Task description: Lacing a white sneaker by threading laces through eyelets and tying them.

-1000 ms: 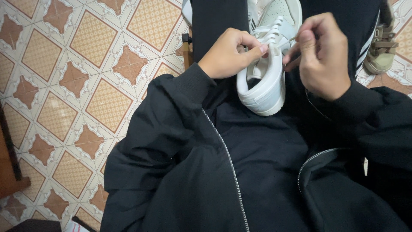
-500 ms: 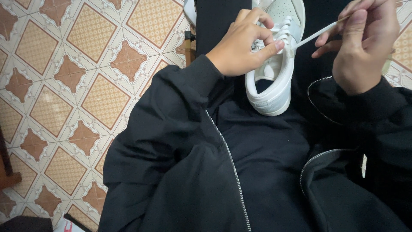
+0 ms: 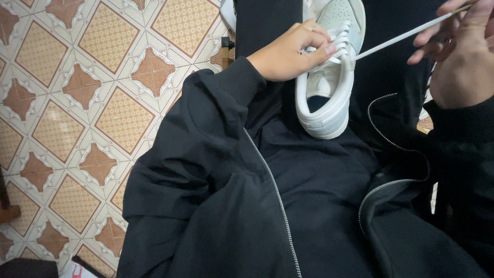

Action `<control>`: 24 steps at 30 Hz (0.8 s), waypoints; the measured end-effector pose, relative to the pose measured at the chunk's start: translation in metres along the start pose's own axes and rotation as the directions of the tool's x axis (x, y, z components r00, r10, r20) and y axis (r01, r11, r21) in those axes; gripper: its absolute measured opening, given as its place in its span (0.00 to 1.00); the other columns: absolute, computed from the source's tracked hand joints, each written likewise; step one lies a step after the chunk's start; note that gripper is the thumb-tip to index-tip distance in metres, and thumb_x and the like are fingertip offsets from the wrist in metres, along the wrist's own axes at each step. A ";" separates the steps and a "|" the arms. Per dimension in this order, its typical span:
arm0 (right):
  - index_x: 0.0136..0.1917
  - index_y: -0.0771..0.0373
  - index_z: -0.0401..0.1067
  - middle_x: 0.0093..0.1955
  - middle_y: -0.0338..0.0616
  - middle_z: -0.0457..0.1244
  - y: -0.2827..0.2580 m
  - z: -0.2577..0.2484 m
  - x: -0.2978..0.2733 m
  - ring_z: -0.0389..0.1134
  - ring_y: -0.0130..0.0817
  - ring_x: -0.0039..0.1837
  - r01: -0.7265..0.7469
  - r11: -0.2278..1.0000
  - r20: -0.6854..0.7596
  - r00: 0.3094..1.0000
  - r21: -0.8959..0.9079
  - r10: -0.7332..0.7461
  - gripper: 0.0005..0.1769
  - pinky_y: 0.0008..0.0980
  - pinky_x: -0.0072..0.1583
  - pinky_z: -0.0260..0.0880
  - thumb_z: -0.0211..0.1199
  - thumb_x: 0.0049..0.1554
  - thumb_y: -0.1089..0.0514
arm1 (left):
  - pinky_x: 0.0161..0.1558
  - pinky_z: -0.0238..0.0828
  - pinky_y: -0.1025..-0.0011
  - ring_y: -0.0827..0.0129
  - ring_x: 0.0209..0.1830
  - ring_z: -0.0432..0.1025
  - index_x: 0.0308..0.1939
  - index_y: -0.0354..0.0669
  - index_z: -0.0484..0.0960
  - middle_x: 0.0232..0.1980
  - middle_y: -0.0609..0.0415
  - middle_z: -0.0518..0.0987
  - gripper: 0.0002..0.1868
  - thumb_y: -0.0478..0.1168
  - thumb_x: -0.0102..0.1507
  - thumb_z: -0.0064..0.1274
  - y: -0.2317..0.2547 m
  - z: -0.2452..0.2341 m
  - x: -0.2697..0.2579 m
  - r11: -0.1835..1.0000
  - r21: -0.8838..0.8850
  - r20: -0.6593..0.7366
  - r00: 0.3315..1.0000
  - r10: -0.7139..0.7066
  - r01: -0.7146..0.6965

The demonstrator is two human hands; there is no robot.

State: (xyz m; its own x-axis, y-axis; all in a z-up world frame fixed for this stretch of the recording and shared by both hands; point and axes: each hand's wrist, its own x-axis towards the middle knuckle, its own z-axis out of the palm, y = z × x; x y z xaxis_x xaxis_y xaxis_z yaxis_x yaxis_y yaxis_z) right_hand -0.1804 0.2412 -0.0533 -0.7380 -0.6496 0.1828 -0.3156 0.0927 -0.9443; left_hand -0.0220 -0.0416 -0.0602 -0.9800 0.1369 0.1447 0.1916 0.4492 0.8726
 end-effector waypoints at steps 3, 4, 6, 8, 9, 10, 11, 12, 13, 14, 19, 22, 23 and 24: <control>0.78 0.61 0.58 0.67 0.52 0.58 0.059 -0.024 0.001 0.65 0.38 0.62 0.011 1.000 -0.019 1.000 0.011 -0.010 0.33 0.31 0.53 0.72 0.34 0.79 0.34 | 0.52 0.59 0.67 0.69 0.41 0.64 0.24 0.48 0.68 0.31 0.63 0.67 0.23 0.47 0.75 0.42 -0.001 -0.002 0.001 0.990 -0.015 0.013 0.990 0.138 -0.138; 0.83 0.63 0.57 0.67 0.57 0.58 0.089 -0.036 0.001 0.65 0.40 0.66 0.044 0.998 -0.030 0.999 0.050 -0.043 0.36 0.34 0.55 0.72 0.33 0.79 0.34 | 0.50 0.59 0.68 0.69 0.37 0.63 0.24 0.47 0.66 0.29 0.62 0.64 0.24 0.46 0.76 0.42 -0.002 -0.002 0.002 0.986 -0.004 0.016 0.986 0.165 -0.165; 0.85 0.57 0.55 0.69 0.51 0.58 0.148 -0.077 0.011 0.64 0.38 0.60 0.011 0.998 0.071 0.997 0.067 -0.016 0.38 0.33 0.58 0.71 0.32 0.77 0.29 | 0.50 0.59 0.69 0.70 0.40 0.65 0.25 0.47 0.71 0.30 0.63 0.68 0.22 0.45 0.75 0.42 -0.006 0.001 0.002 0.987 -0.003 -0.005 0.987 0.160 -0.160; 0.86 0.52 0.53 0.71 0.45 0.58 0.195 -0.111 0.020 0.64 0.35 0.54 -0.023 0.997 0.172 0.985 0.079 0.009 0.41 0.32 0.61 0.70 0.30 0.76 0.25 | 0.51 0.60 0.69 0.70 0.43 0.67 0.25 0.47 0.75 0.31 0.64 0.72 0.21 0.45 0.74 0.43 -0.009 0.003 0.002 0.988 -0.003 -0.027 0.987 0.156 -0.156; 0.81 0.55 0.53 0.72 0.45 0.56 0.212 -0.124 0.024 0.65 0.35 0.56 0.043 0.998 0.240 0.969 0.054 -0.055 0.38 0.31 0.61 0.69 0.31 0.77 0.25 | 0.54 0.60 0.68 0.69 0.48 0.67 0.26 0.48 0.75 0.37 0.63 0.75 0.20 0.47 0.73 0.45 -0.011 0.004 0.002 0.995 0.005 -0.031 0.995 0.096 -0.096; 0.75 0.58 0.53 0.72 0.45 0.54 0.228 -0.136 0.028 0.65 0.34 0.58 0.111 0.993 0.308 0.944 0.034 -0.116 0.36 0.30 0.61 0.68 0.32 0.78 0.26 | 0.58 0.60 0.68 0.68 0.53 0.68 0.26 0.50 0.76 0.43 0.61 0.79 0.20 0.49 0.71 0.46 -0.012 0.004 0.001 0.999 0.012 -0.035 0.999 0.036 -0.036; 0.75 0.58 0.53 0.72 0.45 0.54 0.251 -0.150 0.030 0.65 0.34 0.58 0.111 0.993 0.308 0.944 0.033 -0.116 0.36 0.30 0.61 0.68 0.32 0.78 0.26 | 0.58 0.60 0.68 0.68 0.53 0.68 0.26 0.50 0.76 0.43 0.61 0.79 0.20 0.49 0.71 0.46 -0.012 0.004 0.001 0.999 0.012 -0.036 0.999 0.036 -0.036; 0.79 0.53 0.51 0.77 0.41 0.53 0.274 -0.163 0.033 0.64 0.33 0.61 0.158 0.982 0.362 0.914 0.104 -0.185 0.38 0.33 0.64 0.68 0.35 0.73 0.23 | 0.59 0.59 0.68 0.68 0.54 0.68 0.26 0.50 0.76 0.45 0.61 0.79 0.20 0.50 0.71 0.46 -0.013 0.004 0.001 1.000 0.022 -0.048 0.999 0.021 -0.020; 0.82 0.47 0.49 0.81 0.38 0.51 0.297 -0.177 0.035 0.63 0.31 0.64 0.200 0.964 0.408 0.876 0.177 -0.256 0.43 0.36 0.67 0.68 0.38 0.68 0.19 | 0.61 0.59 0.67 0.68 0.55 0.68 0.26 0.50 0.77 0.47 0.61 0.79 0.20 0.51 0.71 0.46 -0.014 0.005 0.000 0.999 0.032 -0.061 0.998 0.007 -0.005; 0.82 0.47 0.49 0.81 0.38 0.51 0.305 -0.180 0.032 0.63 0.31 0.64 0.200 0.964 0.409 0.876 0.176 -0.256 0.43 0.36 0.67 0.68 0.38 0.68 0.19 | 0.61 0.59 0.67 0.68 0.55 0.68 0.26 0.50 0.77 0.47 0.61 0.79 0.20 0.51 0.71 0.46 -0.013 0.005 0.001 0.999 0.032 -0.062 0.998 0.008 -0.006; 0.86 0.55 0.54 0.75 0.41 0.56 0.267 -0.165 0.008 0.60 0.36 0.69 0.213 0.972 0.184 0.956 0.099 -0.229 0.46 0.41 0.76 0.65 0.38 0.72 0.20 | 0.63 0.56 0.67 0.69 0.56 0.70 0.23 0.52 0.79 0.47 0.62 0.80 0.22 0.52 0.71 0.46 -0.011 0.009 0.001 0.999 0.046 -0.072 0.997 -0.003 0.006; 0.82 0.44 0.54 0.74 0.41 0.59 0.477 -0.282 0.077 0.65 0.34 0.73 0.495 0.817 0.561 0.601 0.297 -0.569 0.32 0.35 0.76 0.69 0.40 0.70 0.34 | 0.62 0.58 0.66 0.66 0.56 0.71 0.29 0.53 0.79 0.52 0.58 0.79 0.18 0.54 0.69 0.48 -0.013 0.016 0.001 0.995 0.083 -0.114 0.992 -0.052 0.062; 0.82 0.44 0.54 0.74 0.41 0.59 0.422 -0.262 0.014 0.65 0.34 0.73 0.495 0.817 0.562 0.600 0.298 -0.569 0.32 0.35 0.76 0.69 0.40 0.70 0.34 | 0.62 0.58 0.66 0.66 0.56 0.71 0.29 0.53 0.79 0.52 0.58 0.79 0.18 0.54 0.69 0.48 -0.013 0.016 0.001 0.995 0.083 -0.116 0.992 -0.052 0.062; 0.72 0.58 0.54 0.70 0.56 0.56 0.353 -0.216 -0.009 0.60 0.50 0.72 0.548 0.825 0.357 0.750 0.137 -0.557 0.26 0.47 0.76 0.59 0.36 0.75 0.37 | 0.59 0.61 0.66 0.66 0.54 0.71 0.27 0.51 0.77 0.48 0.59 0.80 0.18 0.52 0.69 0.48 -0.014 0.015 0.001 0.997 0.073 -0.110 0.994 -0.023 0.031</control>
State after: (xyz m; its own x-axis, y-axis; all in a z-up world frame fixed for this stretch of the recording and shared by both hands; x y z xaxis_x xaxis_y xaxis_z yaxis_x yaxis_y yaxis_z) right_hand -0.4140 0.4427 -0.3292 -0.1647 -0.8078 0.5659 -0.5835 -0.3828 -0.7162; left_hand -0.0247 -0.0341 -0.0792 -0.9841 0.0284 0.1754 0.1647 0.5163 0.8404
